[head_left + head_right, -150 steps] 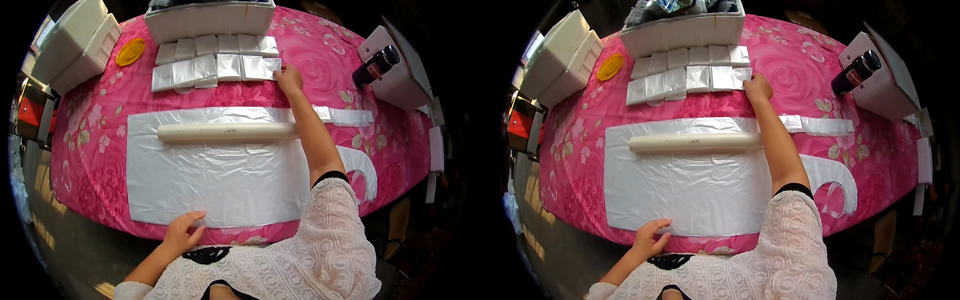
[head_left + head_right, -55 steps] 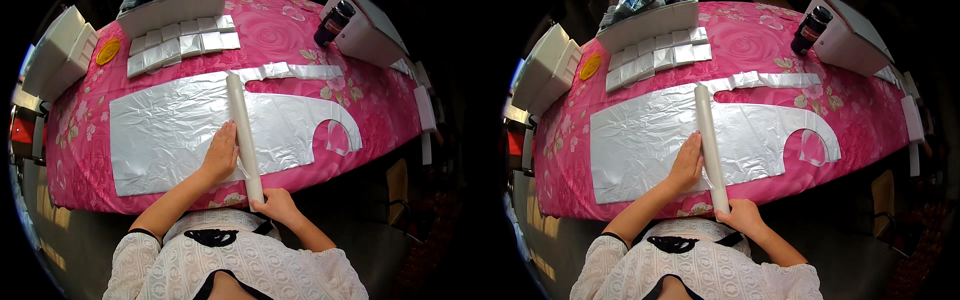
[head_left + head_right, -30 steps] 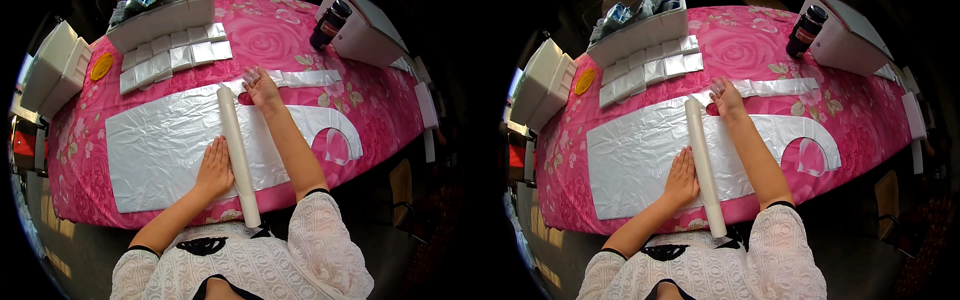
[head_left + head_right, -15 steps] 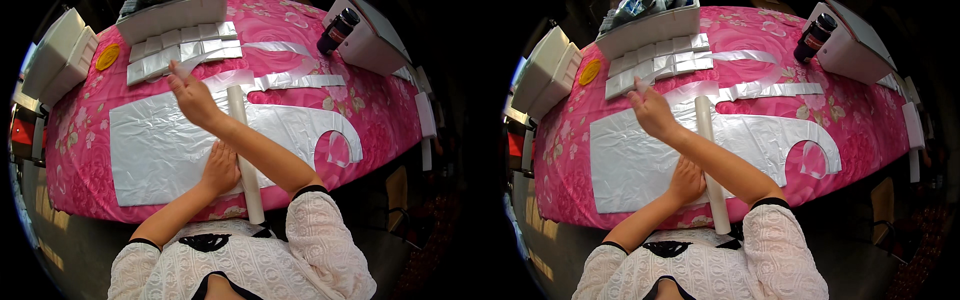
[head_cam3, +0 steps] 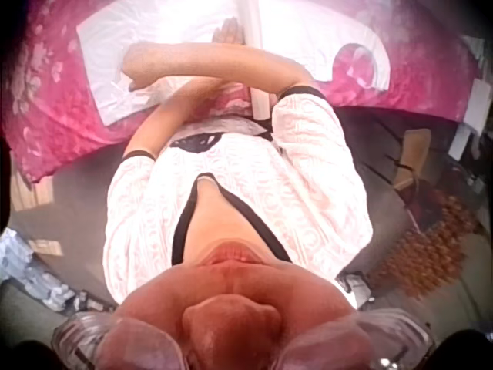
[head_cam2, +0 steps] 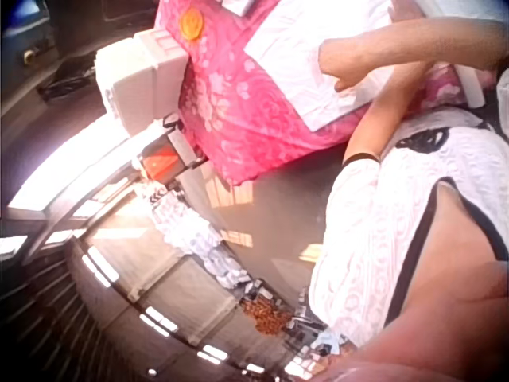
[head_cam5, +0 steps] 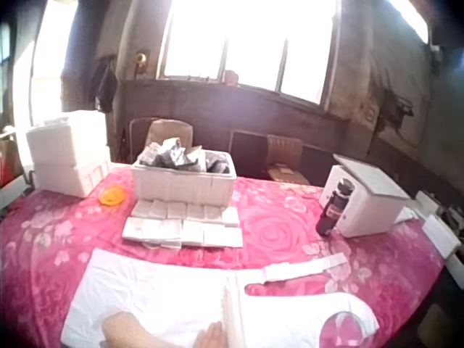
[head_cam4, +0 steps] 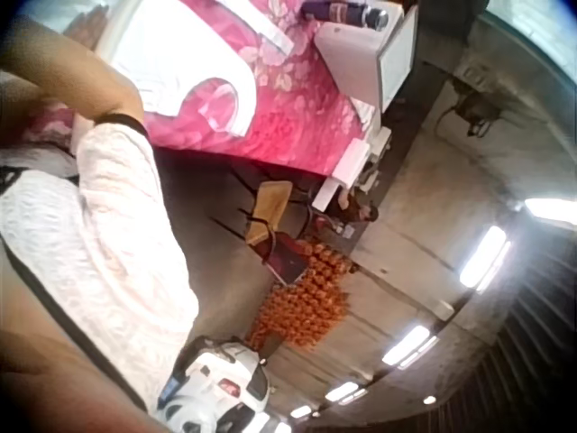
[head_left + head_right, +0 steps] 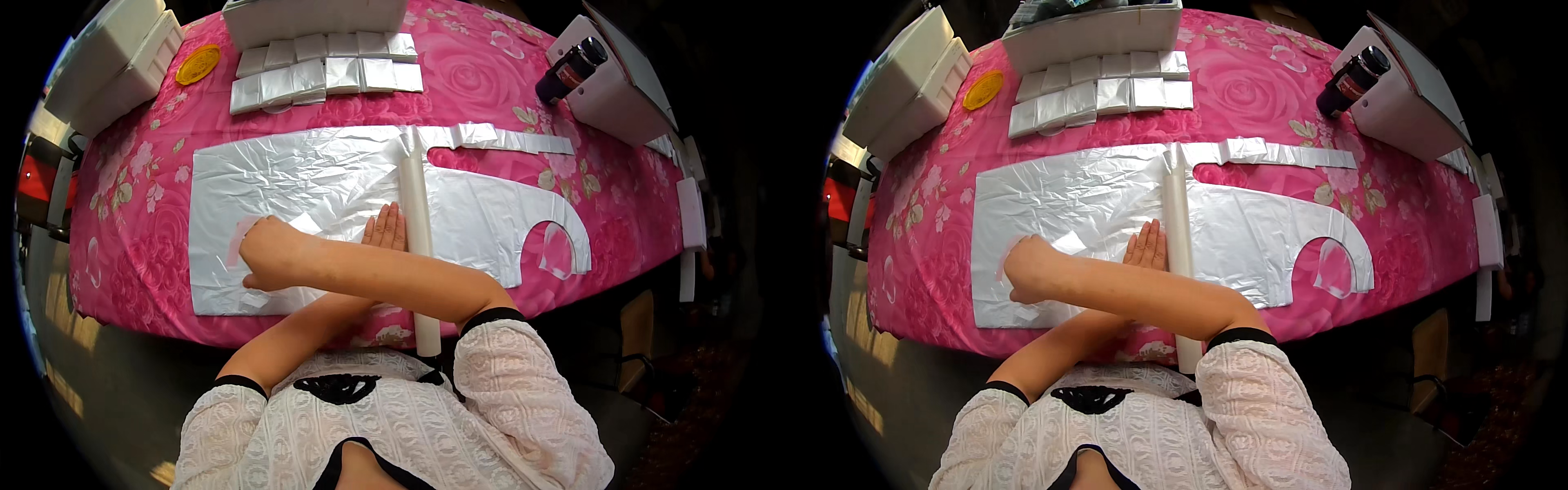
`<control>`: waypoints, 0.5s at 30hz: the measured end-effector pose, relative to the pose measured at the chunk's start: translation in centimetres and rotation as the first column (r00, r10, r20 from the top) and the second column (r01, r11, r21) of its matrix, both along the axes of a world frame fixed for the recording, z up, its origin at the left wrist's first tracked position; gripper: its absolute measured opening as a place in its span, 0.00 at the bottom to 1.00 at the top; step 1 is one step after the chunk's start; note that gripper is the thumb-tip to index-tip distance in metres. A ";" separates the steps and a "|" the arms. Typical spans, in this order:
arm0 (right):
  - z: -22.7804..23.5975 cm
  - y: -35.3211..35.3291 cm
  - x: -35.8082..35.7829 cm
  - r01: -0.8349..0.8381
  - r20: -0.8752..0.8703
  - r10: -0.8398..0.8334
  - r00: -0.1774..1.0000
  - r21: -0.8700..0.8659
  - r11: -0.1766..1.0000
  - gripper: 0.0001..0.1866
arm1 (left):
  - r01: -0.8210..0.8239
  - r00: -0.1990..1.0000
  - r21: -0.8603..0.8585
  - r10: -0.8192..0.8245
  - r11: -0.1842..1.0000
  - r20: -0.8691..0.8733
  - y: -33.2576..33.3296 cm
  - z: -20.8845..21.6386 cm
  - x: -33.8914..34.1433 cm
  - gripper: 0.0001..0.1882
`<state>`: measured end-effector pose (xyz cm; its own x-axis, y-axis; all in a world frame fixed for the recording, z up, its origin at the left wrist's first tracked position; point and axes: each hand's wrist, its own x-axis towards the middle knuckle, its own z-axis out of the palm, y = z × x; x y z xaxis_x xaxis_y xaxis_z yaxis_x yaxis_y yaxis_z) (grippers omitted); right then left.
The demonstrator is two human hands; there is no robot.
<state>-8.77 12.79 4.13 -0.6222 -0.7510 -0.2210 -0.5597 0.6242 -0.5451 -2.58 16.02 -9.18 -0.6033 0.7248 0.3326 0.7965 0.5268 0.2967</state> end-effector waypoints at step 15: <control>-4.2 12.7 -1.1 0.402 -0.260 -0.470 0.844 -0.274 0.874 0.39 | -0.171 0.973 0.096 0.152 0.981 0.173 -11.5 4.6 -1.2 0.41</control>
